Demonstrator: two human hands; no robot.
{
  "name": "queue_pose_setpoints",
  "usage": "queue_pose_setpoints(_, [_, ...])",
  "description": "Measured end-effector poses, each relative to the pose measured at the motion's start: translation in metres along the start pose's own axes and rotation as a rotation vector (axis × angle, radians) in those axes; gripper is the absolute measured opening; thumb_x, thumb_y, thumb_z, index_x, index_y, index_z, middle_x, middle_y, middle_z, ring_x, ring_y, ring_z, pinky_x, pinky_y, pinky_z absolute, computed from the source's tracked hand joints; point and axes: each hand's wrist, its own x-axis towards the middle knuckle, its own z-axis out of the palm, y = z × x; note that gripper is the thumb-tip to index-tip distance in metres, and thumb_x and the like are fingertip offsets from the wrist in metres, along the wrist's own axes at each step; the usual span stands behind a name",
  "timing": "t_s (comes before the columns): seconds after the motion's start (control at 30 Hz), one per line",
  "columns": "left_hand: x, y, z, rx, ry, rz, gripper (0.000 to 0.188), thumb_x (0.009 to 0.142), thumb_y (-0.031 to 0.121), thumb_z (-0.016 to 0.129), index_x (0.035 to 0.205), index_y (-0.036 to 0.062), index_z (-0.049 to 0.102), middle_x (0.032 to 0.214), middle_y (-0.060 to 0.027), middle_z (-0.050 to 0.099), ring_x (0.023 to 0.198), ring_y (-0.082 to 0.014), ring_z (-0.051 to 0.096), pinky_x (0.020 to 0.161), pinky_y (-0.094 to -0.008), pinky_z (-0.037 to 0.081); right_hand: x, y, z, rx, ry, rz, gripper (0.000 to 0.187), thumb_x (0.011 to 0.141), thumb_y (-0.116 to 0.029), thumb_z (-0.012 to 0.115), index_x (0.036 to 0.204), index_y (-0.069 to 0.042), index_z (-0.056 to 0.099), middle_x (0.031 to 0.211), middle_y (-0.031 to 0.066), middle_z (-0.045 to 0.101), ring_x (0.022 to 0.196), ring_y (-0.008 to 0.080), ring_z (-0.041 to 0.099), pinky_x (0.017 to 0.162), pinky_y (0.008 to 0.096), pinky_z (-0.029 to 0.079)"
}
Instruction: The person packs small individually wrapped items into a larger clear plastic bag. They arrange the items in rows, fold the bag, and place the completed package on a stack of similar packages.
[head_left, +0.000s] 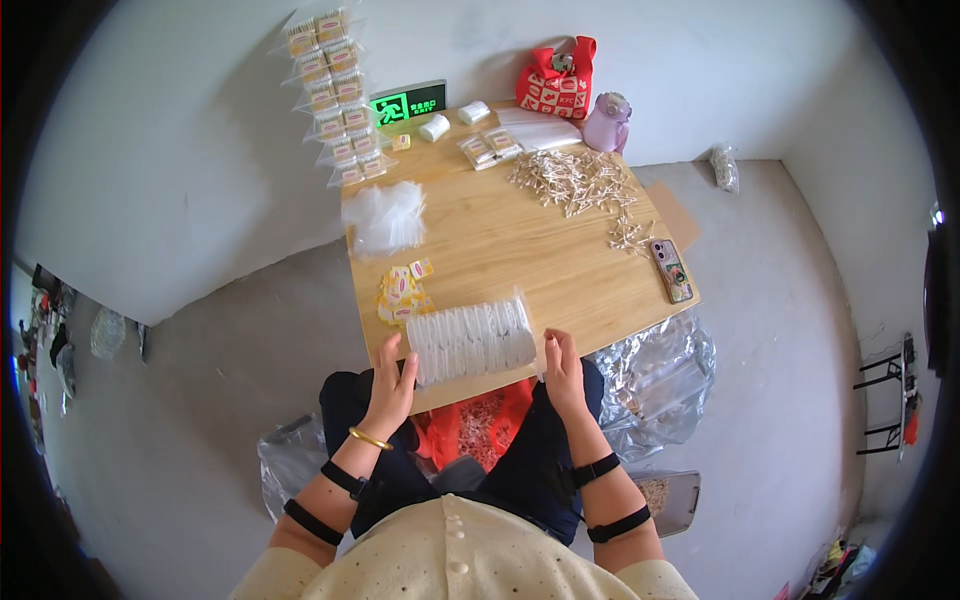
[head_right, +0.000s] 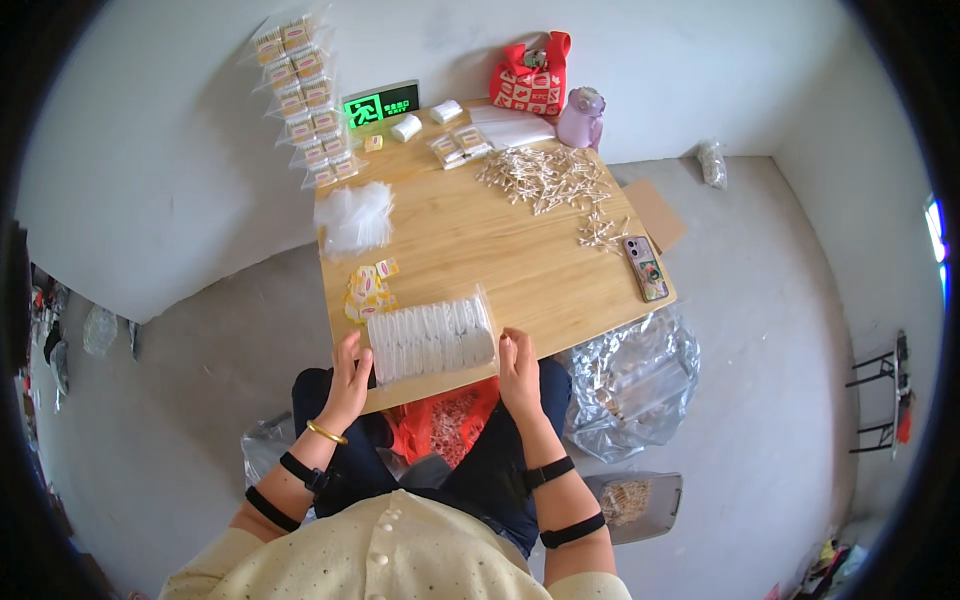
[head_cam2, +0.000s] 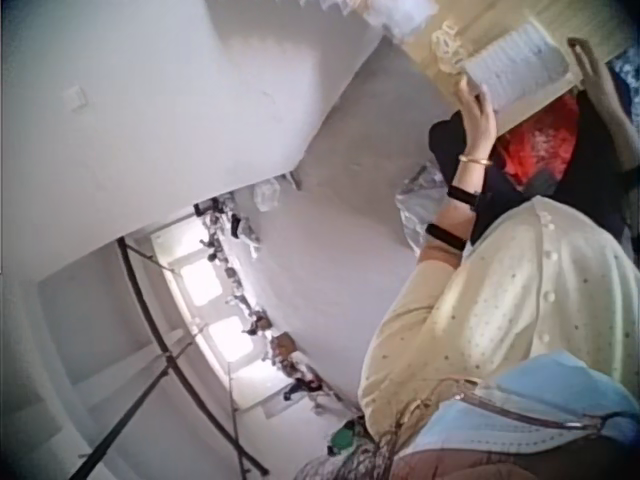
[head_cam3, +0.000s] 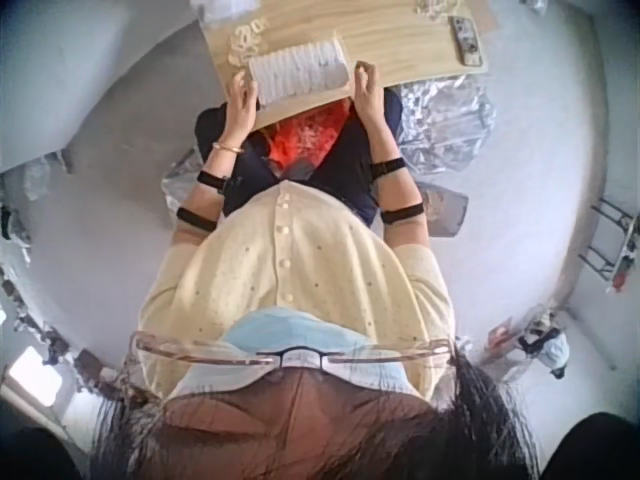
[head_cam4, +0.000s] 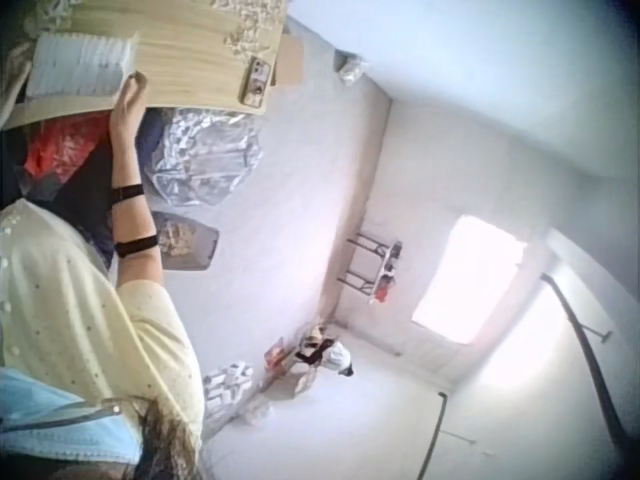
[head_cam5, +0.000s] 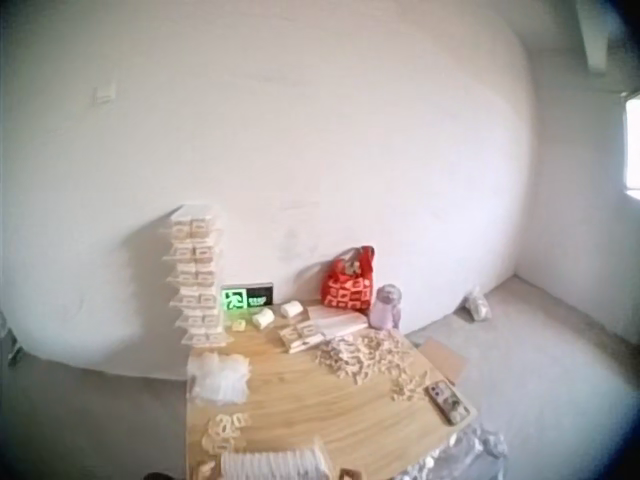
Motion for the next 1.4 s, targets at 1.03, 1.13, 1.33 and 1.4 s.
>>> queue_pose_setpoints(1.03, [0.034,-0.049,0.047,-0.257,0.11,0.012,0.059,0.099,0.032,0.053,0.143,-0.002,0.033,0.139,-0.0265,0.044,0.129,-0.0399,0.044,0.108,-0.0474,0.033,0.068,0.017,0.051,-0.403,0.192,-0.347,0.05,0.099,-0.035,0.045,0.142,-0.009,0.044,0.142,0.0221,0.045,0.133,0.0382,0.04,0.11,0.0469,0.032])
queue_pose_setpoints(1.13, [0.036,-0.063,0.054,-0.372,0.024,-0.053,0.061,0.099,0.037,0.052,0.143,-0.0016,0.033,0.132,-0.0269,0.051,0.12,-0.0414,0.052,0.102,-0.0437,0.041,0.067,0.028,0.047,-0.305,-0.07,-0.053,0.045,0.1,-0.035,0.043,0.133,-0.005,0.051,0.124,0.0271,0.057,0.116,0.0424,0.053,0.1,0.0464,0.041])
queue_pose_setpoints(1.33, [0.036,-0.045,0.05,0.067,0.046,-0.062,0.069,0.097,0.049,0.048,0.143,-0.0002,0.034,0.117,-0.0299,0.06,0.105,-0.0452,0.06,0.087,-0.0467,0.049,0.061,0.031,0.056,-0.287,0.058,-0.11,0.044,0.101,-0.035,0.039,0.122,-0.003,0.059,0.109,0.0252,0.063,0.102,0.0429,0.058,0.089,0.0497,0.044])
queue_pose_setpoints(1.4, [0.036,-0.035,0.045,0.127,0.007,-0.072,0.07,0.097,0.05,0.048,0.143,-0.0003,0.033,0.111,-0.0296,0.062,0.098,-0.0459,0.062,0.081,-0.0483,0.051,0.061,0.029,0.057,-0.307,0.037,-0.082,0.044,0.102,-0.036,0.037,0.122,-0.003,0.06,0.107,0.0248,0.064,0.101,0.0437,0.058,0.088,0.0499,0.044])
